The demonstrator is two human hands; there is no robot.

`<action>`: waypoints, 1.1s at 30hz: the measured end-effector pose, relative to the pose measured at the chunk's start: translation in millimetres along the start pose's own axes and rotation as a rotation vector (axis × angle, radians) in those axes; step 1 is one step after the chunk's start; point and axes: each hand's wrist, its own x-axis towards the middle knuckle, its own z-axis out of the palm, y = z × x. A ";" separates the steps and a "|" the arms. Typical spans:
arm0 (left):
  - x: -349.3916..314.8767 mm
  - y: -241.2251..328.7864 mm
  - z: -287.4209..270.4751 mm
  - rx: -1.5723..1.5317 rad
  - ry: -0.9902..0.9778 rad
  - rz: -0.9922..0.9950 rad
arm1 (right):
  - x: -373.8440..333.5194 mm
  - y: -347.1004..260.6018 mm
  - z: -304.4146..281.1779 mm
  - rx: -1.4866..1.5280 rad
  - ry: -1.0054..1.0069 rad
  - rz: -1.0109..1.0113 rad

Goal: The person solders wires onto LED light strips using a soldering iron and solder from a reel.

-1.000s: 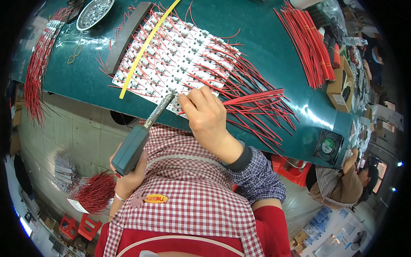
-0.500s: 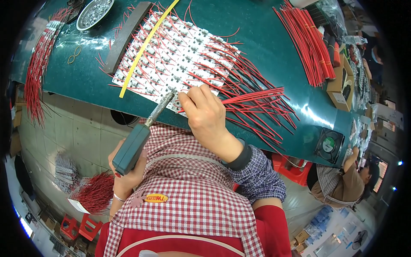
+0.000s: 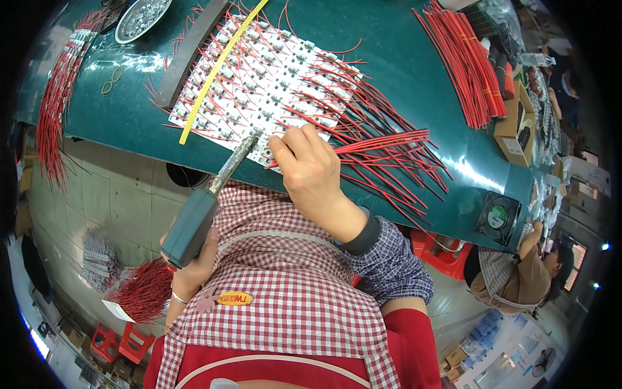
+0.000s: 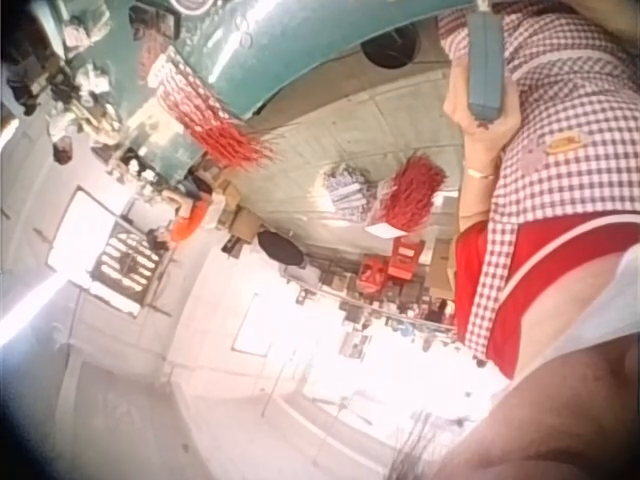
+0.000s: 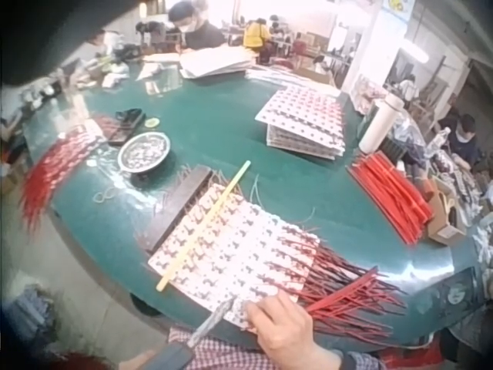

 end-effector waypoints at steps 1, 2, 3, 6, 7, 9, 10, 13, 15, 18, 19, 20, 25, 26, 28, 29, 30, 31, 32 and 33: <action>-0.6 -0.7 0.6 -0.004 -0.008 0.003 | 0.0 -0.1 0.0 0.000 0.000 -0.001; -0.8 -1.0 0.9 -0.008 -0.016 0.006 | -0.1 -0.1 0.0 0.000 0.001 -0.001; -0.7 -1.0 1.2 -0.008 -0.015 0.006 | -0.4 -0.2 0.4 0.001 0.001 -0.002; 0.0 -0.6 2.8 -0.099 -0.023 -0.025 | -0.8 -0.4 1.5 0.000 0.006 -0.007; -0.2 -0.7 3.4 -0.109 -0.027 -0.056 | -0.8 -0.6 1.8 -0.003 0.012 -0.010; -1.1 -1.3 3.9 -0.119 -0.030 -0.086 | -0.6 -0.9 1.9 -0.002 0.008 -0.013; -1.8 -1.7 3.8 -0.113 -0.030 -0.097 | -0.6 -1.0 1.9 0.000 0.005 -0.015; -2.6 -3.8 2.8 -0.099 -0.042 -0.094 | -0.8 -0.9 2.3 -0.005 0.007 -0.026; -2.3 -3.9 2.9 -0.091 -0.053 -0.081 | -0.7 -1.2 2.8 -0.006 0.010 -0.030; -1.7 -2.8 3.7 -0.111 -0.029 -0.105 | -0.5 -1.4 2.7 -0.005 0.010 -0.034; -1.5 -2.7 3.0 -0.112 -0.039 -0.102 | -0.5 -1.4 2.6 -0.005 0.007 -0.034; -1.5 -2.9 2.5 -0.114 -0.048 -0.100 | -0.7 -1.2 2.6 -0.006 0.007 -0.034; -26.0 -23.4 5.4 -0.039 -0.012 -0.025 | 0.1 -1.0 2.2 0.003 0.007 -0.031; -32.8 -28.0 6.3 -0.081 0.003 -0.079 | -0.1 -1.1 1.7 0.003 0.008 -0.031; -34.3 -26.9 4.0 -0.068 -0.001 -0.082 | -0.4 -1.2 0.2 0.018 -0.004 -0.015; -34.7 -26.4 3.4 -0.056 -0.006 -0.084 | 0.5 -0.7 -1.7 0.018 -0.003 -0.017; -34.8 -26.6 3.6 -0.055 -0.006 -0.088 | 2.4 1.1 -3.2 0.079 -0.003 -0.006; -34.8 -26.8 4.2 -0.070 0.002 -0.096 | 3.2 3.3 -4.7 0.140 -0.002 0.004; -34.7 -27.1 4.5 -0.085 0.009 -0.104 | 2.4 6.5 -6.8 0.142 -0.005 0.004; -35.1 -27.1 4.4 -0.086 0.010 -0.103 | 0.2 9.7 -11.4 0.224 -0.018 0.017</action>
